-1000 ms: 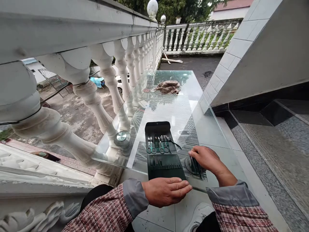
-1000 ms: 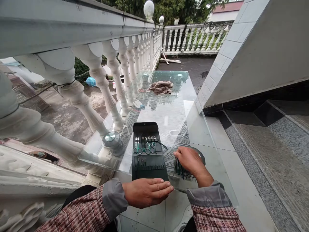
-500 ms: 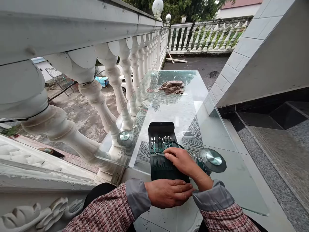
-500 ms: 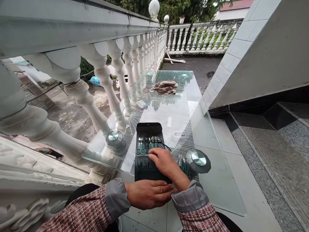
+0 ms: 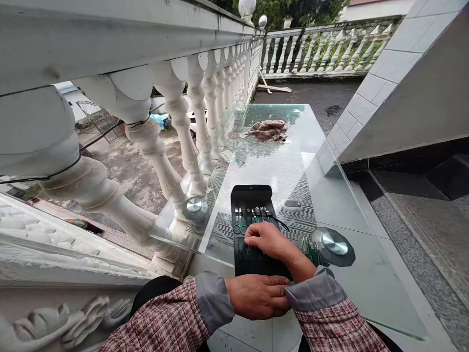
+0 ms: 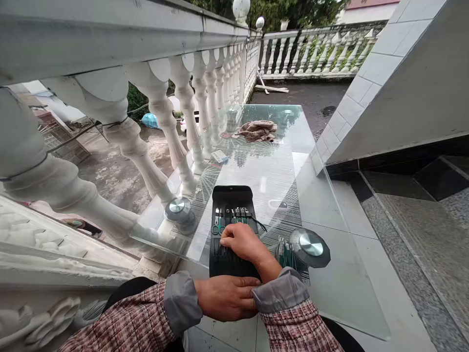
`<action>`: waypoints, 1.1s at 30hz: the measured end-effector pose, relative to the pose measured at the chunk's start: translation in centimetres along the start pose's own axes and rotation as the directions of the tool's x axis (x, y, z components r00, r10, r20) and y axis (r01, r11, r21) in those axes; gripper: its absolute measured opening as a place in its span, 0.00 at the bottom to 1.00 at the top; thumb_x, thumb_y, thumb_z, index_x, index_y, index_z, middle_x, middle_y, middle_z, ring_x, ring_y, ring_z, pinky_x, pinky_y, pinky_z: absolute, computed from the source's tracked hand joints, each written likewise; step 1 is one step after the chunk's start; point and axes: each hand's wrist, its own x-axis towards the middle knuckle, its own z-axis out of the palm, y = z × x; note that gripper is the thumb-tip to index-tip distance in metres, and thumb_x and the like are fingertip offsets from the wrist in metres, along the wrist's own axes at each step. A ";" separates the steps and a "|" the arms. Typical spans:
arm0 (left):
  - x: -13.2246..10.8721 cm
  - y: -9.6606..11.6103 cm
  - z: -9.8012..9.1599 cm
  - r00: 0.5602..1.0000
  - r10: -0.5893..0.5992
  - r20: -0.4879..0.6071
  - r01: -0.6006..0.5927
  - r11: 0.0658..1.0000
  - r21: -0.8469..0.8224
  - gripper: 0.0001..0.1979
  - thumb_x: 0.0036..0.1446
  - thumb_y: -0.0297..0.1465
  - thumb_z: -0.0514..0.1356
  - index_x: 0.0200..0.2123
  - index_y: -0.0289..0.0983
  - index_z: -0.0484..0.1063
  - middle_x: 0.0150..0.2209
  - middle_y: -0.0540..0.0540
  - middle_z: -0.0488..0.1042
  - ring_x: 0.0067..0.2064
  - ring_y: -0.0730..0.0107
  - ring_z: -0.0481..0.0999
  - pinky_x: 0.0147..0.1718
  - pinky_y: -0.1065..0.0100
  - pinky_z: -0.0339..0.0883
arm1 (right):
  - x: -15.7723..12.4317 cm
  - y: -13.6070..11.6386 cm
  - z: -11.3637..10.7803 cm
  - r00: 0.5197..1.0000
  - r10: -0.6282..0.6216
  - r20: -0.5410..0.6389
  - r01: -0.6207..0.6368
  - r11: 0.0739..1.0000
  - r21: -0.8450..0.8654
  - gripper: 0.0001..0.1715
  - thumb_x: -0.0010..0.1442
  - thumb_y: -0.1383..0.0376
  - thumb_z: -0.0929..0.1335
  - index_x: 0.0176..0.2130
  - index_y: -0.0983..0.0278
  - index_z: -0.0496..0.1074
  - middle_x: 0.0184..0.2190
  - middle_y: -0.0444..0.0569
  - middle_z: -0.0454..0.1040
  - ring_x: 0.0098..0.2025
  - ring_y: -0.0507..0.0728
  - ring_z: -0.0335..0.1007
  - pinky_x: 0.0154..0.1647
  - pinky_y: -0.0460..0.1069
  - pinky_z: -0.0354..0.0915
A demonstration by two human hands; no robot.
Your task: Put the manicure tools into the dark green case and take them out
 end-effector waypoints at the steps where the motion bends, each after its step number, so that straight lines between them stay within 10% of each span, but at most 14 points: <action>1: 0.0 0.0 -0.1 1.000 0.005 -0.002 -0.005 1.000 -0.004 0.15 0.60 0.24 0.48 0.41 0.34 0.74 0.48 0.45 0.71 0.55 0.63 0.66 0.63 0.61 0.48 | 0.1 0.0 0.0 1.000 0.005 0.000 -0.005 1.000 0.017 0.05 0.46 0.66 0.67 0.21 0.64 0.70 0.20 0.42 0.70 0.25 0.50 0.62 0.27 0.45 0.55; 10: 0.0 -0.1 -0.3 1.000 0.018 0.004 -0.018 0.999 0.028 0.16 0.60 0.24 0.47 0.43 0.34 0.73 0.49 0.44 0.70 0.54 0.63 0.67 0.62 0.60 0.49 | 0.9 -0.1 -1.2 0.973 0.072 -0.220 -0.023 0.976 0.218 0.09 0.48 0.60 0.64 0.24 0.64 0.67 0.20 0.41 0.66 0.18 0.47 0.56 0.20 0.44 0.56; 16: 0.0 -0.2 -1.0 1.000 -0.009 -0.001 0.009 0.992 0.128 0.18 0.63 0.26 0.46 0.52 0.29 0.68 0.59 0.38 0.60 0.61 0.59 0.58 0.61 0.62 0.50 | -1.5 1.2 -5.8 0.844 0.161 -0.511 0.096 0.893 0.439 0.17 0.44 0.53 0.69 0.27 0.65 0.69 0.21 0.41 0.65 0.17 0.46 0.55 0.19 0.45 0.54; 26: 0.0 0.0 -0.9 1.000 -0.018 0.017 0.016 0.995 0.094 0.18 0.64 0.26 0.45 0.51 0.28 0.68 0.60 0.37 0.58 0.61 0.56 0.57 0.62 0.60 0.49 | -5.9 7.1 -8.2 0.945 0.209 -0.252 -0.119 0.936 0.332 0.15 0.44 0.55 0.68 0.22 0.65 0.68 0.17 0.39 0.62 0.15 0.45 0.53 0.17 0.44 0.52; 33: 0.0 0.1 -1.1 0.999 -0.026 0.031 0.023 0.995 0.099 0.18 0.63 0.26 0.46 0.52 0.27 0.67 0.61 0.36 0.56 0.62 0.55 0.56 0.61 0.60 0.50 | -5.5 8.7 -7.5 0.895 0.257 -0.364 -0.285 0.958 -0.024 0.11 0.48 0.57 0.65 0.24 0.62 0.71 0.22 0.43 0.72 0.23 0.51 0.64 0.24 0.46 0.58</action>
